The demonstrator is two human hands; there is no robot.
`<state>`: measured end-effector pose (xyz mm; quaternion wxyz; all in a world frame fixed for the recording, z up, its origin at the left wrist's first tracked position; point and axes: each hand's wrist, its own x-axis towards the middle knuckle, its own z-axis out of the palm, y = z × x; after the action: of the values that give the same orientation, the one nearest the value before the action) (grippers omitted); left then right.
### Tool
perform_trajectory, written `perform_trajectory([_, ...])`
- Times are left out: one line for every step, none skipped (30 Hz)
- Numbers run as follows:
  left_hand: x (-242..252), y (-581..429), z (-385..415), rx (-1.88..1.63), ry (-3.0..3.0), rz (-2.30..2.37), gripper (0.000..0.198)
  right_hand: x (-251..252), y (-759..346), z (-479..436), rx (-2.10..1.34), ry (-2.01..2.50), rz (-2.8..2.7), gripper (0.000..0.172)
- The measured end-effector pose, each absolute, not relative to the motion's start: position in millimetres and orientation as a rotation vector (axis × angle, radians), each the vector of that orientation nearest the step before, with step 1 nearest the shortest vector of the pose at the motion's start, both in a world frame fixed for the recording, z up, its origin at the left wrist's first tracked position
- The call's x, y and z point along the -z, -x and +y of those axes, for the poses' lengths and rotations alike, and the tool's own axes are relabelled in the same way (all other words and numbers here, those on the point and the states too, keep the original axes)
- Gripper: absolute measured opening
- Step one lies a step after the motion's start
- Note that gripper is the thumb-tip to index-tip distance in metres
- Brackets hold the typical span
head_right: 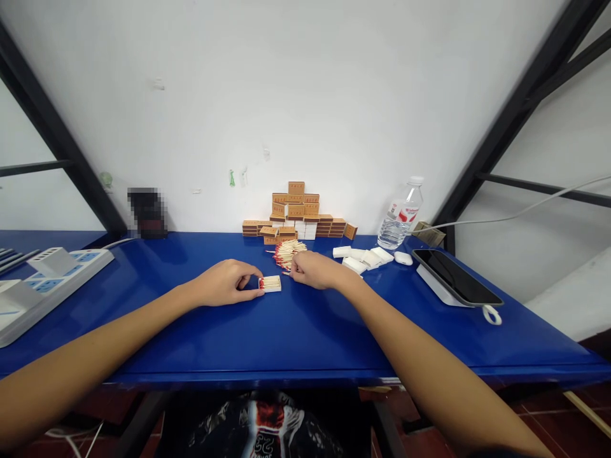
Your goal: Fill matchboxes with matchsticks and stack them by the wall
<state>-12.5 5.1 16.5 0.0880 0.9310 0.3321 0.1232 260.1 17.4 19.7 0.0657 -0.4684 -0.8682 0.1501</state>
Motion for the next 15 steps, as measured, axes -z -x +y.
perform_trajectory([-16,12,5,-0.366,-2.772,0.990,0.034,-21,-260,17,-0.446,1.395,-2.597,0.019])
perform_trajectory([-17,12,5,-0.365,-2.771,0.990,0.034,-22,-260,16,-0.439,1.365,-2.563,0.017])
perform_trajectory([-17,12,5,-0.365,-2.767,0.991,0.033,-23,-259,14,-0.438,1.319,-2.527,0.015])
perform_trajectory([-16,13,5,-0.366,-2.763,0.990,0.034,-25,-257,12,-0.448,1.260,-2.499,0.014])
perform_trajectory([-16,13,5,-0.367,-2.762,0.987,0.035,-26,-254,9,-0.466,1.200,-2.482,0.015])
perform_trajectory([-16,13,5,-0.369,-2.763,0.981,0.036,-28,-251,6,-0.493,1.148,-2.482,0.015])
perform_trajectory([-16,13,5,-0.372,-2.768,0.974,0.036,-29,-248,3,-0.521,1.112,-2.495,0.015])
perform_trajectory([-16,13,6,-0.375,-2.774,0.967,0.037,-29,-245,-1,-0.545,1.095,-2.510,0.014])
perform_trajectory([-16,13,6,-0.377,-2.779,0.966,0.037,-29,-241,-4,-0.557,1.094,-2.528,0.013])
perform_trajectory([-16,14,6,-0.378,-2.782,0.967,0.036,-29,-238,-6,-0.560,1.102,-2.543,0.011])
perform_trajectory([-16,14,6,-0.377,-2.781,0.972,0.035,-29,-236,-8,-0.556,1.111,-2.554,0.010])
perform_trajectory([-16,14,6,-0.376,-2.779,0.979,0.034,-28,-234,-9,-0.551,1.117,-2.562,0.009])
perform_trajectory([-16,13,6,-0.371,-2.776,0.984,0.033,-27,-233,-9,-0.549,1.121,-2.568,0.009])
perform_trajectory([-17,13,6,-0.367,-2.773,0.986,0.033,-27,-232,-9,-0.552,1.125,-2.573,0.008])
perform_trajectory([-17,13,6,-0.363,-2.771,0.986,0.033,-26,-232,-9,-0.558,1.129,-2.578,0.007])
